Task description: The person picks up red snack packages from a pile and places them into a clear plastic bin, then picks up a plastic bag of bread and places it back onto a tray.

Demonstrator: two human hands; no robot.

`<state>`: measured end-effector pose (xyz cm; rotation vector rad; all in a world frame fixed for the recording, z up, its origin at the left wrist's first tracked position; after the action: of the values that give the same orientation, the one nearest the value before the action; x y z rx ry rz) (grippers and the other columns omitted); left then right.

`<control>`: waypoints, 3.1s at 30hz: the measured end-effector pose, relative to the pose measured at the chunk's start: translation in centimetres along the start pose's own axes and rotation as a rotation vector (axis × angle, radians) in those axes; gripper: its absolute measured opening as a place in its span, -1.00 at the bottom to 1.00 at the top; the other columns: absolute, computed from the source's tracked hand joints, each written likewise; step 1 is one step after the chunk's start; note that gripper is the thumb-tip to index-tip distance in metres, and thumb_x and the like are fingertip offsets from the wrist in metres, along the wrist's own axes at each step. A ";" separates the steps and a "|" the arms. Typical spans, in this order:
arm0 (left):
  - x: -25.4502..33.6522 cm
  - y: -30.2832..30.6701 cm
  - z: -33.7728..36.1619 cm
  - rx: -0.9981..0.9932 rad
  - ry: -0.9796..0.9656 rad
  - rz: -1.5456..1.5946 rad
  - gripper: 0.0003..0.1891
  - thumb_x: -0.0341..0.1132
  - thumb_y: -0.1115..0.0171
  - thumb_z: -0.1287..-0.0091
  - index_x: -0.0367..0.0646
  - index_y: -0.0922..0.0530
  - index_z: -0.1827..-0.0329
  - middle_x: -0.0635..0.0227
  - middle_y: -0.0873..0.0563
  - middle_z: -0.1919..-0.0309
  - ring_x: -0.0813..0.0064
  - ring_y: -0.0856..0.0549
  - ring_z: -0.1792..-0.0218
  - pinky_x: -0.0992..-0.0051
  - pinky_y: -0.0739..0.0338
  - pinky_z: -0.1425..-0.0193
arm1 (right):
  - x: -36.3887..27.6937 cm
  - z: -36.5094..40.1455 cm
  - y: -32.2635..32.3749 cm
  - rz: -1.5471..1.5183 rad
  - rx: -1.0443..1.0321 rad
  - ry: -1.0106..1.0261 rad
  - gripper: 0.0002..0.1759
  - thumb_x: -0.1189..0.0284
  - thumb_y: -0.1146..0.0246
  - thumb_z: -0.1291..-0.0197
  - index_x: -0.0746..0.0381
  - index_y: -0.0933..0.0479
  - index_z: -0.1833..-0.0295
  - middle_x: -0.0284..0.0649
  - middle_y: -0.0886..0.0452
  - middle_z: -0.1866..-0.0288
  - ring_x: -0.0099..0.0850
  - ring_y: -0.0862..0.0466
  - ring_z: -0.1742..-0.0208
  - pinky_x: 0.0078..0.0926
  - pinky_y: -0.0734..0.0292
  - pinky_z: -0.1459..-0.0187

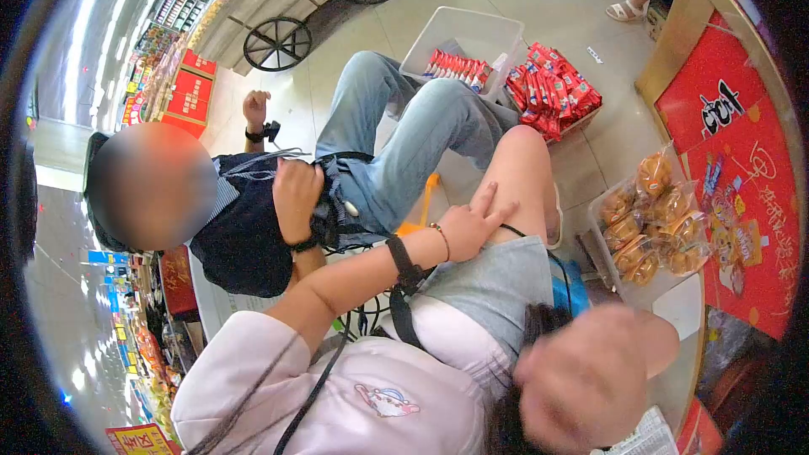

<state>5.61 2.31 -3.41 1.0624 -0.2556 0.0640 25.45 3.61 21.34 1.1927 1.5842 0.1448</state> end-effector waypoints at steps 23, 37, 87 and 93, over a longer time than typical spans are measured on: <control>0.2 -0.3 -0.7 0.039 0.016 -0.010 -0.24 -0.40 -0.02 -0.19 0.27 0.01 -0.48 -0.32 0.06 -0.40 -0.08 -0.70 0.22 0.20 -0.61 0.13 | 31.5 44.5 0.8 -1.054 0.387 -1.722 -0.62 0.19 -0.15 -0.22 0.29 -0.50 0.05 -0.13 -0.63 0.10 -0.26 -0.62 0.14 -0.32 -0.51 0.07; 0.7 0.0 -0.7 -0.084 0.047 -0.061 -0.20 -0.35 -0.10 -0.17 0.29 0.03 -0.49 -0.21 0.12 -0.44 -0.11 -0.65 0.10 0.18 -0.57 0.07 | 29.8 37.7 2.7 -0.805 -0.100 -1.788 -0.75 0.34 -0.15 -0.19 0.29 -0.49 0.12 -0.17 -0.62 0.27 -0.29 -0.61 0.21 -0.32 -0.52 0.10; -2.1 -2.1 -3.7 0.426 0.242 0.444 -0.26 -0.02 -0.06 -0.21 -0.02 -0.09 -0.45 -0.06 -0.10 -0.42 -0.05 -0.14 -0.42 0.10 -0.21 -0.37 | 32.2 40.5 1.3 -0.163 -0.376 -1.692 -0.72 0.36 -0.10 -0.18 0.31 -0.46 0.07 -0.15 -0.57 0.25 -0.29 -0.57 0.23 -0.31 -0.51 0.13; -2.4 -2.6 -4.2 0.458 0.227 0.436 -0.27 -0.02 -0.07 -0.22 -0.03 -0.11 -0.45 -0.07 -0.11 -0.41 -0.06 -0.16 -0.41 0.12 -0.17 -0.40 | 32.6 42.1 1.8 -0.172 -0.380 -1.687 -0.71 0.36 -0.09 -0.18 0.32 -0.46 0.07 -0.15 -0.56 0.25 -0.28 -0.56 0.23 -0.31 -0.51 0.14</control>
<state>4.47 4.87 -8.15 1.4241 -0.2697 0.6574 63.11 8.91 -16.00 0.4664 0.1122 -0.5378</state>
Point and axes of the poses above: each hand's wrist, its own z-axis away from the middle knuckle, its own y-axis out of the back of the hand, x = y × z, the point moved 5 cm from there along -z, towards the middle knuckle
